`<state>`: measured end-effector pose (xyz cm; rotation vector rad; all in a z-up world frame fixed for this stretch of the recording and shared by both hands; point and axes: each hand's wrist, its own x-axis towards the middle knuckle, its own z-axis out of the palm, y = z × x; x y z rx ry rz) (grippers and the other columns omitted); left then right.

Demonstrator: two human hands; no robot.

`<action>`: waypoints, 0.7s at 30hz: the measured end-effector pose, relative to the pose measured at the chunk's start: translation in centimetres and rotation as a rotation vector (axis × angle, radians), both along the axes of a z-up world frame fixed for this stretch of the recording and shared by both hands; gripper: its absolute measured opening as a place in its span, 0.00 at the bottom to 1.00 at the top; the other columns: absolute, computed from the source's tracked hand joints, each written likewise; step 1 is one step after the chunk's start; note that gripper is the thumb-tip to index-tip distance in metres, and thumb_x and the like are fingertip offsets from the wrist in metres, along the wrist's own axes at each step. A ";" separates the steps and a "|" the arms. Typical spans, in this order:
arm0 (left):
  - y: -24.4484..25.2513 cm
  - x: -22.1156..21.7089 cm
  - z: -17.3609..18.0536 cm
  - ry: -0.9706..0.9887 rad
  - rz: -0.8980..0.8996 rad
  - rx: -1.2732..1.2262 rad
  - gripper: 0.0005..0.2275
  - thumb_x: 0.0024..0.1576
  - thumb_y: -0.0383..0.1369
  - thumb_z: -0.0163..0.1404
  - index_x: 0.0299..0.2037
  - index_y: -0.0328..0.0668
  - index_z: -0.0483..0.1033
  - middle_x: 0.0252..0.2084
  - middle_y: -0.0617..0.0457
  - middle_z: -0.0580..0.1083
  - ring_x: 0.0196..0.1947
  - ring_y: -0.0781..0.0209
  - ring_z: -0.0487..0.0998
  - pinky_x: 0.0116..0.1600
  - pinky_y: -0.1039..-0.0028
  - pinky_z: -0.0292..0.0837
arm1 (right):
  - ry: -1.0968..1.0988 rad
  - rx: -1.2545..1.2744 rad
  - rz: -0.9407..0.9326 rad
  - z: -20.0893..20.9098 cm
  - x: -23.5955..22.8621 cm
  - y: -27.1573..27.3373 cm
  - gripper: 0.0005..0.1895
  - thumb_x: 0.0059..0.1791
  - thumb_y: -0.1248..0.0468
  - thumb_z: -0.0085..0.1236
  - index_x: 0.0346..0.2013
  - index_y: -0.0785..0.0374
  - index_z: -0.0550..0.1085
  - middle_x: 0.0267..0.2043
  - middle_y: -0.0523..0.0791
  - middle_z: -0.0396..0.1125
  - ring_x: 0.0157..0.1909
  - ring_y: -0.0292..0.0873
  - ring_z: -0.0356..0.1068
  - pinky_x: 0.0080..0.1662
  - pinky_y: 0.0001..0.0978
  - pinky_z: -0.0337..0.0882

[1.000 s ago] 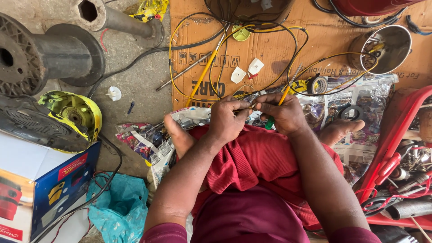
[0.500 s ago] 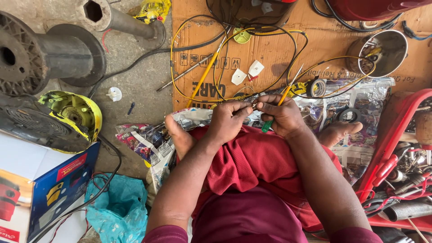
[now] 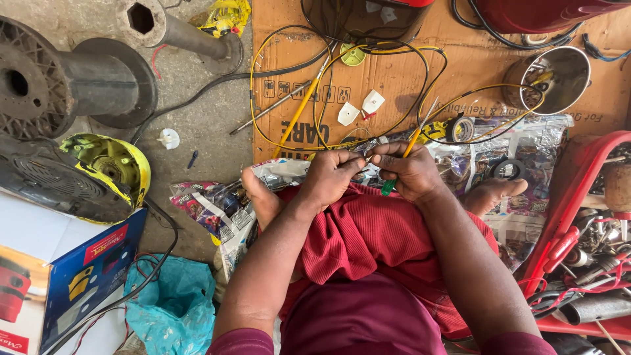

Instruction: The person sits on the floor and uses a screwdriver to tighten the screws on a white electrical plug. They manipulate the wires and the plug casing, ensuring the connections are secure.

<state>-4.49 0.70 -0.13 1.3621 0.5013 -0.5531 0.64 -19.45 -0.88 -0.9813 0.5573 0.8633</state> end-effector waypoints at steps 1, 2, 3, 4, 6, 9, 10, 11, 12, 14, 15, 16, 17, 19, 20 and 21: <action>0.0 0.1 0.0 -0.001 0.002 -0.009 0.08 0.60 0.29 0.55 0.44 0.32 0.83 0.36 0.54 0.82 0.34 0.73 0.78 0.41 0.80 0.75 | 0.001 -0.010 0.006 0.1 0.0 0.0 0.08 0.46 0.80 0.60 0.40 0.74 0.78 0.37 0.51 0.75 0.28 0.36 0.67 0.29 0.23 0.64; 0.0 0.1 0.0 -0.002 0.004 -0.017 0.07 0.60 0.28 0.55 0.44 0.32 0.82 0.36 0.54 0.82 0.34 0.73 0.78 0.42 0.80 0.76 | 0.002 -0.019 0.013 0.2 0.0 0.1 0.08 0.46 0.80 0.60 0.40 0.74 0.78 0.37 0.51 0.75 0.28 0.36 0.67 0.29 0.23 0.64; 0.1 0.2 0.0 0.005 -0.007 0.003 0.07 0.60 0.28 0.55 0.43 0.32 0.83 0.36 0.54 0.82 0.34 0.73 0.78 0.41 0.80 0.75 | -0.005 -0.022 0.019 0.2 0.1 0.2 0.08 0.46 0.80 0.60 0.40 0.75 0.78 0.37 0.51 0.75 0.28 0.36 0.67 0.29 0.23 0.64; 0.1 0.2 0.1 0.014 -0.017 0.022 0.07 0.59 0.28 0.56 0.43 0.33 0.83 0.35 0.53 0.82 0.33 0.72 0.78 0.40 0.80 0.75 | -0.011 -0.027 0.025 0.3 0.0 0.3 0.08 0.46 0.80 0.60 0.40 0.75 0.78 0.37 0.51 0.75 0.28 0.36 0.67 0.29 0.23 0.64; 0.2 0.2 0.2 0.016 -0.029 0.047 0.07 0.59 0.28 0.56 0.42 0.33 0.83 0.35 0.53 0.82 0.33 0.72 0.78 0.39 0.79 0.75 | -0.024 -0.044 0.047 0.7 0.1 0.5 0.08 0.46 0.79 0.61 0.40 0.75 0.79 0.36 0.50 0.75 0.27 0.36 0.66 0.28 0.23 0.63; 0.3 0.3 0.4 0.003 -0.063 0.100 0.06 0.58 0.29 0.57 0.39 0.33 0.84 0.33 0.52 0.82 0.32 0.72 0.78 0.39 0.78 0.75 | -0.080 -0.109 0.150 1.6 0.3 0.5 0.09 0.46 0.78 0.62 0.40 0.74 0.79 0.34 0.48 0.74 0.26 0.35 0.65 0.28 0.23 0.63; 0.5 0.4 0.5 0.001 -0.097 0.144 0.06 0.58 0.30 0.57 0.38 0.34 0.84 0.32 0.53 0.82 0.31 0.72 0.79 0.38 0.78 0.76 | -0.125 -0.149 0.221 2.0 0.4 0.5 0.09 0.46 0.76 0.63 0.41 0.73 0.80 0.33 0.47 0.73 0.26 0.34 0.64 0.28 0.23 0.63; 0.5 0.5 0.5 -0.001 -0.130 0.188 0.06 0.57 0.30 0.57 0.37 0.34 0.84 0.31 0.53 0.82 0.30 0.71 0.79 0.38 0.77 0.76 | -0.171 -0.189 0.292 2.3 0.5 0.5 0.09 0.47 0.75 0.63 0.42 0.72 0.80 0.33 0.46 0.73 0.25 0.33 0.63 0.29 0.23 0.63; 0.6 0.4 0.5 -0.009 -0.134 0.188 0.07 0.58 0.31 0.57 0.37 0.34 0.84 0.31 0.52 0.82 0.30 0.71 0.79 0.38 0.77 0.75 | -0.196 -0.227 0.342 2.6 0.6 0.5 0.11 0.47 0.74 0.64 0.43 0.68 0.80 0.32 0.44 0.72 0.25 0.33 0.63 0.28 0.23 0.64; 0.6 0.4 0.5 -0.026 -0.144 0.185 0.07 0.58 0.31 0.57 0.37 0.34 0.83 0.30 0.52 0.82 0.30 0.70 0.79 0.37 0.76 0.75 | -0.246 -0.306 0.440 2.9 0.7 0.5 0.15 0.46 0.71 0.65 0.47 0.61 0.80 0.31 0.42 0.72 0.25 0.33 0.63 0.28 0.23 0.65; 0.7 0.3 0.4 -0.030 -0.167 0.195 0.07 0.58 0.31 0.56 0.37 0.34 0.84 0.30 0.52 0.82 0.30 0.70 0.79 0.37 0.76 0.74 | -0.361 -0.278 0.470 2.9 0.7 0.5 0.14 0.47 0.71 0.65 0.47 0.62 0.81 0.34 0.41 0.72 0.28 0.32 0.64 0.30 0.23 0.66; 0.7 0.4 0.3 -0.036 -0.193 0.205 0.07 0.59 0.32 0.56 0.37 0.34 0.84 0.30 0.52 0.82 0.29 0.69 0.79 0.37 0.76 0.74 | -0.477 -0.252 0.497 2.8 0.7 0.5 0.13 0.48 0.71 0.65 0.47 0.62 0.81 0.37 0.41 0.72 0.32 0.32 0.66 0.33 0.22 0.68; 0.7 0.5 0.2 -0.042 -0.220 0.214 0.08 0.59 0.32 0.56 0.37 0.34 0.84 0.30 0.52 0.82 0.29 0.69 0.79 0.37 0.76 0.74 | -0.592 -0.224 0.523 2.7 0.8 0.5 0.12 0.49 0.71 0.64 0.47 0.63 0.82 0.41 0.41 0.72 0.35 0.32 0.67 0.35 0.22 0.69; 1.0 0.4 0.2 -0.054 -0.205 0.144 0.07 0.58 0.31 0.55 0.39 0.35 0.84 0.32 0.53 0.82 0.32 0.71 0.79 0.40 0.77 0.75 | -0.490 -0.205 0.488 2.4 0.7 0.7 0.10 0.47 0.72 0.65 0.43 0.64 0.82 0.41 0.41 0.75 0.34 0.32 0.69 0.34 0.23 0.69; 1.0 0.4 0.2 -0.061 -0.199 0.107 0.07 0.58 0.30 0.55 0.40 0.35 0.84 0.33 0.53 0.83 0.33 0.72 0.79 0.41 0.78 0.75 | -0.439 -0.198 0.471 2.4 0.7 0.6 0.09 0.47 0.72 0.65 0.41 0.64 0.82 0.42 0.41 0.76 0.34 0.33 0.69 0.34 0.23 0.69; 1.1 0.5 0.2 -0.050 -0.193 0.065 0.07 0.58 0.30 0.55 0.40 0.35 0.84 0.34 0.54 0.83 0.34 0.72 0.79 0.41 0.78 0.76 | -0.413 -0.205 0.467 2.4 0.7 0.6 0.08 0.47 0.73 0.66 0.41 0.65 0.81 0.41 0.41 0.75 0.35 0.32 0.70 0.35 0.23 0.70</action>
